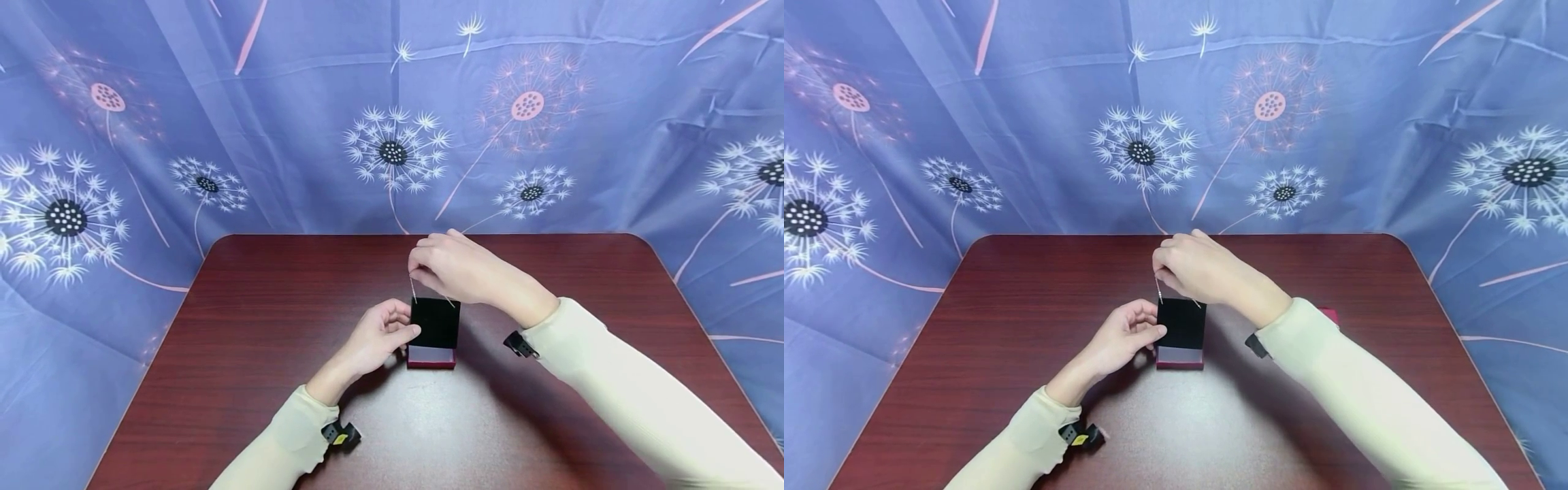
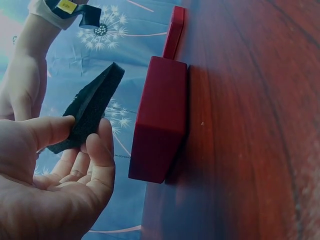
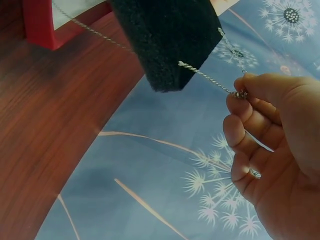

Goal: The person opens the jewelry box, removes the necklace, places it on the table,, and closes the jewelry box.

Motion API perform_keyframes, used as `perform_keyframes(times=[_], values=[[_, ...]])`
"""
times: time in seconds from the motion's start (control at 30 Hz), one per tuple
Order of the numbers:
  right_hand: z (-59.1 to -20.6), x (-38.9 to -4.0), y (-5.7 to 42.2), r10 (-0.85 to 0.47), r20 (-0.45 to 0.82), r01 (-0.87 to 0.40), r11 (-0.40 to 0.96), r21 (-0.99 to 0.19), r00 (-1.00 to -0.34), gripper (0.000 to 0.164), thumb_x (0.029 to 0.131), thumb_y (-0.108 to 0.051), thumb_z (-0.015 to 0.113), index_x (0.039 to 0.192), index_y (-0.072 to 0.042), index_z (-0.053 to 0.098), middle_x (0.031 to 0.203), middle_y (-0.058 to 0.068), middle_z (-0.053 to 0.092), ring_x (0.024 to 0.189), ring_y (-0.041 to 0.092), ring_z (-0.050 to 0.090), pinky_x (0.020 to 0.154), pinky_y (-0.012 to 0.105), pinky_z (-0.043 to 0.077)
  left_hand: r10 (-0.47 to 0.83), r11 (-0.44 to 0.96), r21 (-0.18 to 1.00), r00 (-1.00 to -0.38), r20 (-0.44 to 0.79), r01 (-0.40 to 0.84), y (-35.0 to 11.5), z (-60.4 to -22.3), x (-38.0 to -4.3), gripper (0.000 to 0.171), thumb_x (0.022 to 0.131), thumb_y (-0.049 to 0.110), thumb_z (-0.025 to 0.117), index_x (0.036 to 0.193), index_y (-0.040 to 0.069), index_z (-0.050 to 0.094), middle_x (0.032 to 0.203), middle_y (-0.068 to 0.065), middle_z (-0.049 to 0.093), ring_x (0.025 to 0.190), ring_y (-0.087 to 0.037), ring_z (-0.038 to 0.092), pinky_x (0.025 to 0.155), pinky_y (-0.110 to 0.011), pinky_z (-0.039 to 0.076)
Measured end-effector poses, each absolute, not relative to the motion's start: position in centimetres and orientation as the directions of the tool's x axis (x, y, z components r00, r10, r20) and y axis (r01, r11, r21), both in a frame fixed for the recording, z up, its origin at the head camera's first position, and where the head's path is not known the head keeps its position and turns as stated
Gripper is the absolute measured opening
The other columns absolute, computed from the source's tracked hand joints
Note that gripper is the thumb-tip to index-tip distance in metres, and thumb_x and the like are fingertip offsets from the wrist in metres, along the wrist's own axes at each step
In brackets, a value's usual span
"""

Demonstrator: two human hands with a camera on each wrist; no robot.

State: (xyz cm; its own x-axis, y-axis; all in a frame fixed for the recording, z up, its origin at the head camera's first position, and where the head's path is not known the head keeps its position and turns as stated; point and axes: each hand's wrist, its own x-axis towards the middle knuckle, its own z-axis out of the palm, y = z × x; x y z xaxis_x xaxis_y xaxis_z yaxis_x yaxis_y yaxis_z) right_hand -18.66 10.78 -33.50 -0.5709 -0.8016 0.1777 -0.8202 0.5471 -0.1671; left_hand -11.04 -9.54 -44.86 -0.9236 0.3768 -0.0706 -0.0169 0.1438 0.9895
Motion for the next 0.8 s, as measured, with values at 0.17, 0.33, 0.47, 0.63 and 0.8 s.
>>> perform_keyframes(times=[0.17,0.33,0.47,0.63,0.8], values=[[-34.1,-19.3,10.5,-0.797,0.169,-0.812,0.548,-0.202,-0.580,0.004,0.101,-0.016,0.073,0.098,-0.016,0.076,0.094,-0.008,0.068,0.089,0.014,0.062,0.081,0.041,0.045,0.375,0.154,0.988,-0.924,-0.073,-0.015,-9.5,-44.8,-11.0,0.022,0.099,0.010,0.072,0.116,-0.001,0.062,0.102,-0.007,0.070,0.078,-0.017,0.066,0.076,-0.036,0.057],[-34.6,-19.6,10.1,-0.793,0.157,-0.806,0.558,-0.199,-0.588,0.007,0.101,-0.015,0.072,0.095,-0.018,0.075,0.092,-0.009,0.066,0.088,0.012,0.060,0.083,0.041,0.045,0.374,0.145,0.989,-0.925,-0.070,-0.017,-9.4,-45.0,-11.0,0.022,0.099,0.009,0.072,0.116,-0.001,0.062,0.102,-0.007,0.070,0.076,-0.017,0.066,0.075,-0.037,0.057],[-34.9,-19.8,9.8,-0.786,0.155,-0.798,0.569,-0.198,-0.599,0.012,0.099,-0.013,0.071,0.089,-0.020,0.072,0.089,-0.010,0.064,0.085,0.010,0.058,0.084,0.042,0.046,0.372,0.140,0.990,-0.925,-0.070,-0.018,-9.5,-45.0,-11.0,0.021,0.099,0.008,0.072,0.116,-0.001,0.062,0.101,-0.006,0.070,0.074,-0.021,0.066,0.074,-0.038,0.057],[-35.6,-20.1,9.7,-0.779,0.155,-0.791,0.578,-0.202,-0.608,0.016,0.097,-0.012,0.071,0.085,-0.022,0.068,0.085,-0.011,0.061,0.081,0.009,0.057,0.084,0.043,0.046,0.375,0.131,0.991,-0.925,-0.057,-0.008,-9.5,-45.0,-11.0,0.022,0.099,0.008,0.073,0.116,-0.001,0.062,0.101,-0.006,0.070,0.077,-0.022,0.067,0.074,-0.034,0.057],[-35.9,-20.2,9.6,-0.776,0.166,-0.791,0.576,-0.207,-0.608,0.017,0.096,-0.011,0.071,0.084,-0.022,0.068,0.082,-0.011,0.060,0.079,0.009,0.056,0.079,0.041,0.045,0.379,0.126,0.992,-0.924,-0.052,-0.005,-9.5,-45.1,-11.1,0.021,0.099,0.008,0.072,0.115,-0.001,0.062,0.100,-0.007,0.070,0.078,-0.035,0.068,0.073,-0.039,0.058]])
